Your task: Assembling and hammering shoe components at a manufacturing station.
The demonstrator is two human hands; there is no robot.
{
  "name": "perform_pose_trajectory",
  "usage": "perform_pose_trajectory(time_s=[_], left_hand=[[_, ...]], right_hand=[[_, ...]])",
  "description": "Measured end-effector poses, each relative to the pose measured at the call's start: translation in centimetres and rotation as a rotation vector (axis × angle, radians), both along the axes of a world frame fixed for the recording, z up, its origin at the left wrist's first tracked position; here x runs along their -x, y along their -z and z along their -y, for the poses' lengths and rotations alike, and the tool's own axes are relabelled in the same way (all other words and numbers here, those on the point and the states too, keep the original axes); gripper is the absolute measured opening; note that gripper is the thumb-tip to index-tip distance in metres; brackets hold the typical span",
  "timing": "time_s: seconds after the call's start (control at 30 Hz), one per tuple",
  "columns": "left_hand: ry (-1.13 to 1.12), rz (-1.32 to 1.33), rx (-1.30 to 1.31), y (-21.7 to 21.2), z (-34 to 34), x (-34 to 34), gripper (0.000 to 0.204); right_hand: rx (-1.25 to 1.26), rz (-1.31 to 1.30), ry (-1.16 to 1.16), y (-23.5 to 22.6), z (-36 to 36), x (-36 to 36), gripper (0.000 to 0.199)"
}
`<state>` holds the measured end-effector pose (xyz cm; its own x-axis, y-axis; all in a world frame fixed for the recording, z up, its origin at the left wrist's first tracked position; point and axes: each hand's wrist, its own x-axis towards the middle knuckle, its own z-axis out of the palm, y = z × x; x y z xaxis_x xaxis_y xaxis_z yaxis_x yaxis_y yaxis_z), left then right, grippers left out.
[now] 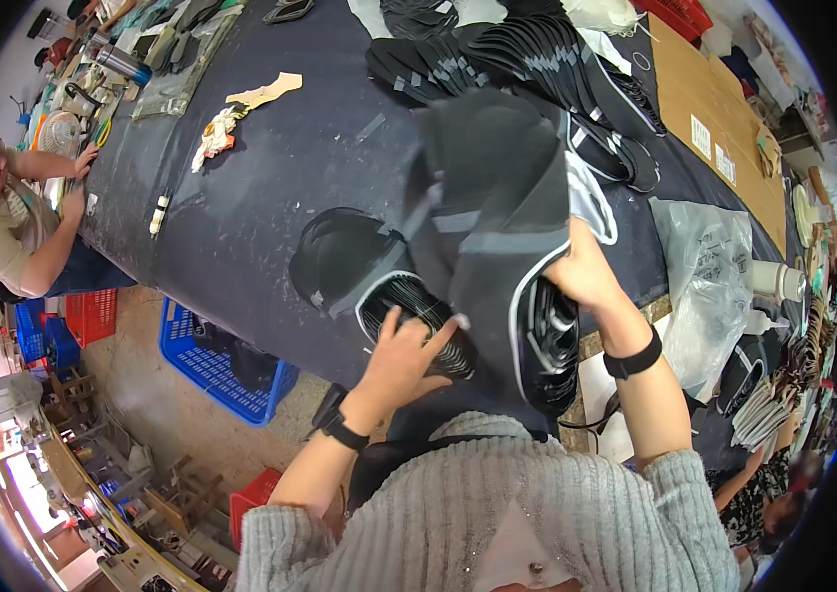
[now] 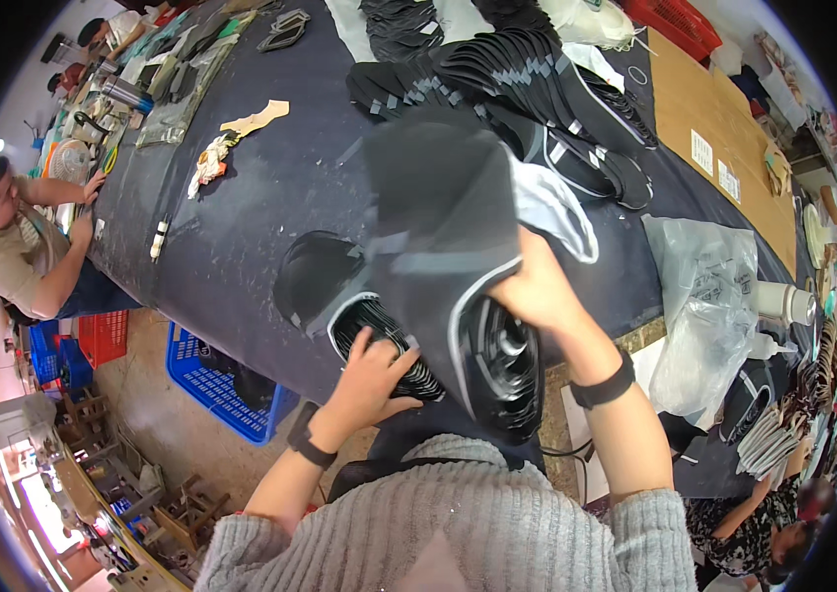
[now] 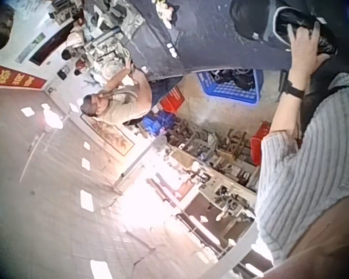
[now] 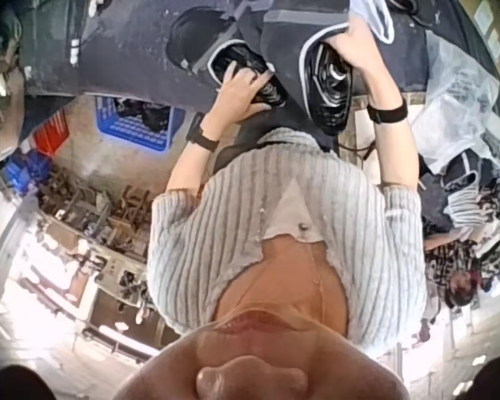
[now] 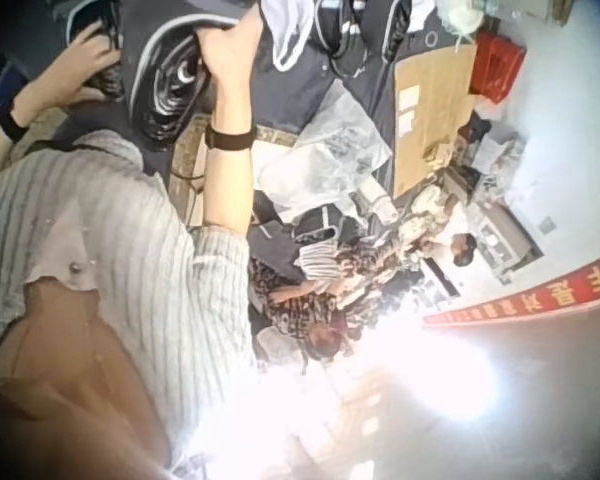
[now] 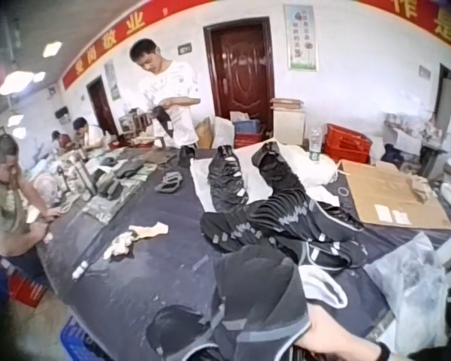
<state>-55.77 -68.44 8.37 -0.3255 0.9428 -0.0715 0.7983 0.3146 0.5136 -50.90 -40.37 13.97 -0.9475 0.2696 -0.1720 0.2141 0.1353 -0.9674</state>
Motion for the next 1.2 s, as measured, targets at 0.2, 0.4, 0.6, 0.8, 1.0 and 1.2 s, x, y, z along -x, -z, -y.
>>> perform_pose_trajectory(time_s=[0.2, 0.4, 0.6, 0.8, 1.0, 1.2], left_hand=[[-1.039, 0.087, -0.376, 0.1, 7.5, 0.4, 0.021], [-0.891, -0.328, -0.472, -3.4, 2.7, 2.2, 0.055], [-0.649, -0.305, -0.053, 1.1, 0.9, 4.2, 0.052], [-0.436, 0.059, -0.037, -8.1, 2.2, 12.3, 0.054], [-0.8, 1.017, -0.505, -7.5, -12.2, 28.2, 0.059], [-1.129, 1.561, -0.558, 7.9, -24.1, 30.9, 0.058]], right_hand=[[-0.542, 0.28, -0.317, -2.9, 9.9, 4.6, 0.075], [-0.633, 0.305, -0.441, 4.1, 16.9, 6.3, 0.095], [-0.414, -0.058, -0.46, 5.4, 10.2, 4.3, 0.097], [-0.496, -0.328, 0.289, -0.7, -8.7, 4.5, 0.067], [-0.861, -0.241, 0.56, 0.8, -22.8, 2.3, 0.08], [-1.19, 0.076, 0.172, 4.3, -22.0, 6.3, 0.119]])
